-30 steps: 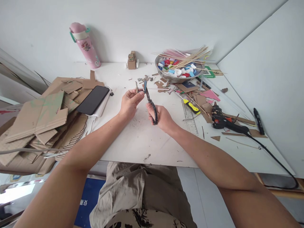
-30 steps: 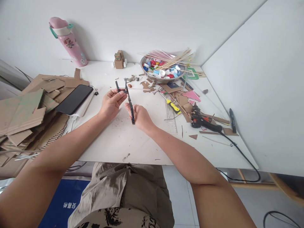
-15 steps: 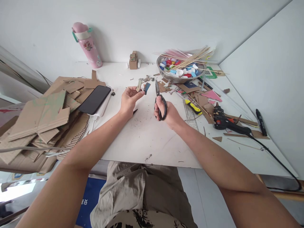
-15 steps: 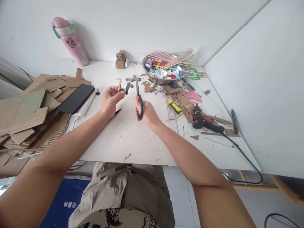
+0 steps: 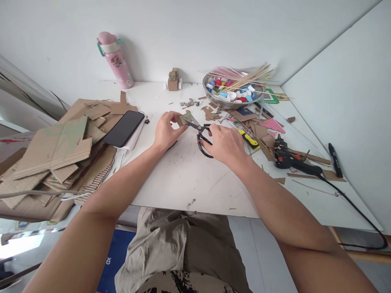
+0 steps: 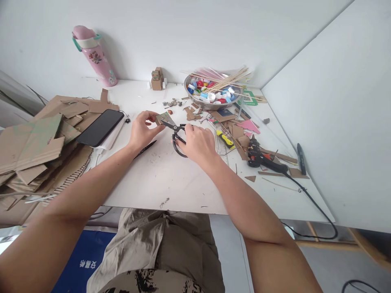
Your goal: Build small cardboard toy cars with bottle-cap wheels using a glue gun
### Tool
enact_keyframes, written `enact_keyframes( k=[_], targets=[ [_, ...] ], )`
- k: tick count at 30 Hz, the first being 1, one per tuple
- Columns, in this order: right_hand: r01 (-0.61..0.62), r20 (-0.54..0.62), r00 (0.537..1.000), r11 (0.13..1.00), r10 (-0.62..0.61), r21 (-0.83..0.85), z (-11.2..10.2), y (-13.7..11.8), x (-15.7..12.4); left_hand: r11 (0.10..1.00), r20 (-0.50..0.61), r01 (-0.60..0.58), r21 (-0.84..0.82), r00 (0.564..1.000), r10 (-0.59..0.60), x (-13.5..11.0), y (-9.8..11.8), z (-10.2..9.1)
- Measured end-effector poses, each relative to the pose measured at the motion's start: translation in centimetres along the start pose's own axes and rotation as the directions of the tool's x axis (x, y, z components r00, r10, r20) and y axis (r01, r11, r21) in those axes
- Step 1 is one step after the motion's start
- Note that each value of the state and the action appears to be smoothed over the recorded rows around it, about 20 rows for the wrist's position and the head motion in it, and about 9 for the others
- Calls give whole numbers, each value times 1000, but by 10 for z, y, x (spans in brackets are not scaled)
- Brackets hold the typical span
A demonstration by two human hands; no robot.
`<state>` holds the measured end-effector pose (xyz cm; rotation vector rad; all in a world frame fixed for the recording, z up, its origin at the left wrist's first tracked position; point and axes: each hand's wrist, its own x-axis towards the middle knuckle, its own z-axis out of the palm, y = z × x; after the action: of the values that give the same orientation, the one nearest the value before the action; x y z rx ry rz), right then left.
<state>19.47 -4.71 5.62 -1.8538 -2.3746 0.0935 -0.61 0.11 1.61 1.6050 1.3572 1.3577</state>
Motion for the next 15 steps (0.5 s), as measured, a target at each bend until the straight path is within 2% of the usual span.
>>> enact_keyframes(
  k=[8, 15],
  targets=[
    [33, -27, 999, 999, -33, 7, 10, 5, 1, 1000, 44, 1, 6, 999, -1, -5, 1, 5],
    [-3, 21, 1000, 1000, 3, -6, 7, 3, 1, 999, 51, -12, 48, 999, 10, -5, 2, 5]
  ],
)
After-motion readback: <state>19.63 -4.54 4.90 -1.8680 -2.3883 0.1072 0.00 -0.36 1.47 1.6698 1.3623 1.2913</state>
